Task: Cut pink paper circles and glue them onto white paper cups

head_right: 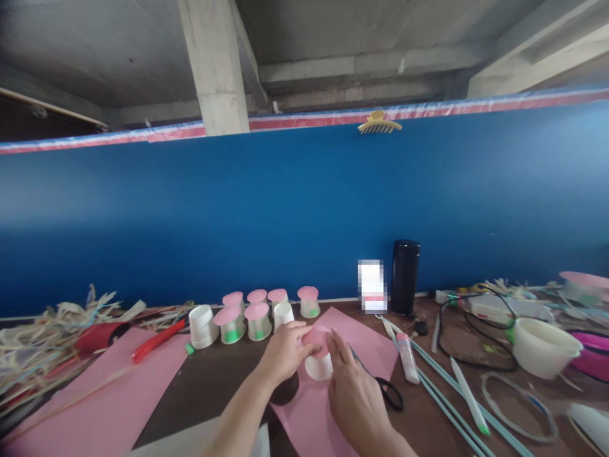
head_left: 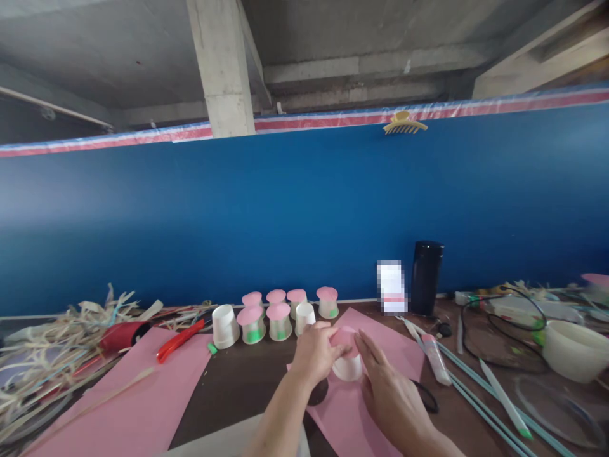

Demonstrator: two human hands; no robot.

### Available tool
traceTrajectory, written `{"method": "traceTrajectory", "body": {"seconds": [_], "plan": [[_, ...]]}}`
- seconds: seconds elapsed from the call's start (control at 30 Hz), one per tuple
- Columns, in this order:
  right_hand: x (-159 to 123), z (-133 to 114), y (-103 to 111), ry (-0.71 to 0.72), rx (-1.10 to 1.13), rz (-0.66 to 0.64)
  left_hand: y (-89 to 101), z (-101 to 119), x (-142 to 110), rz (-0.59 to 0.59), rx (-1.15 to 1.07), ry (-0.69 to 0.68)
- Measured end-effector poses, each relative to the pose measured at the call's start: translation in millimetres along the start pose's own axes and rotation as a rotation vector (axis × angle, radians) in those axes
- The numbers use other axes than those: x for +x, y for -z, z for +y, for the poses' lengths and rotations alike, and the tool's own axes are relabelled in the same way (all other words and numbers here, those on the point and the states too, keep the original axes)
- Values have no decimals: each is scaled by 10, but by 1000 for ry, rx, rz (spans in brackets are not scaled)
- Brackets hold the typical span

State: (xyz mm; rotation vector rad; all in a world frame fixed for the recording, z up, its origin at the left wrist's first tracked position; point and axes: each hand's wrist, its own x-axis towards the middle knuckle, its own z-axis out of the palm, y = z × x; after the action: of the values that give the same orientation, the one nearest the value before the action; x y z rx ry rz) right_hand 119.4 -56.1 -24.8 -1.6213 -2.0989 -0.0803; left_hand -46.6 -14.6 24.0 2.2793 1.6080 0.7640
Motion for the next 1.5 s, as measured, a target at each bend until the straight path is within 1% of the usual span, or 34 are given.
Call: {"method": "traceTrajectory", "body": {"seconds": [0.13,0.23,0.3,0.33,0.37,0.43,0.53,0.6,0.67,0.8,0.9,0.97,1.13,1.37,1.5], "plan": [[4,-1,5,0,-7,6,27,13,-6,18,11,-8],[7,3,-1,-9,-16,6,117,13,-9,63,25,-7],[9,5,-6,-18,-18,0,195,34,-22,79,85,15],[9,5,-7,-17,-13,-1,229,53,-34,68,136,25],[7,5,-8,-12,-5,-3,254,79,-51,41,198,30],[2,5,-9,4,18,-1,267,137,-96,-60,328,21],[-7,10,-17,4,45,10,196,202,-164,-217,456,-48],[-11,16,-21,4,63,9,118,215,-194,-269,491,-86],[-14,21,-16,10,81,-3,52,217,-209,-290,509,-96],[-17,9,21,3,78,-31,4,247,-219,-280,531,-78],[-11,-14,53,-8,43,-47,8,290,-229,-305,551,-71],[0,-29,69,-14,16,-55,4,306,-234,-316,557,-75],[19,-51,101,-18,-41,-77,-16,320,-236,-301,570,-99],[10,-24,74,-20,-31,-52,36,391,-263,-295,531,-74],[1,0,39,2,4,0,61,430,-276,-293,494,-66]]}}
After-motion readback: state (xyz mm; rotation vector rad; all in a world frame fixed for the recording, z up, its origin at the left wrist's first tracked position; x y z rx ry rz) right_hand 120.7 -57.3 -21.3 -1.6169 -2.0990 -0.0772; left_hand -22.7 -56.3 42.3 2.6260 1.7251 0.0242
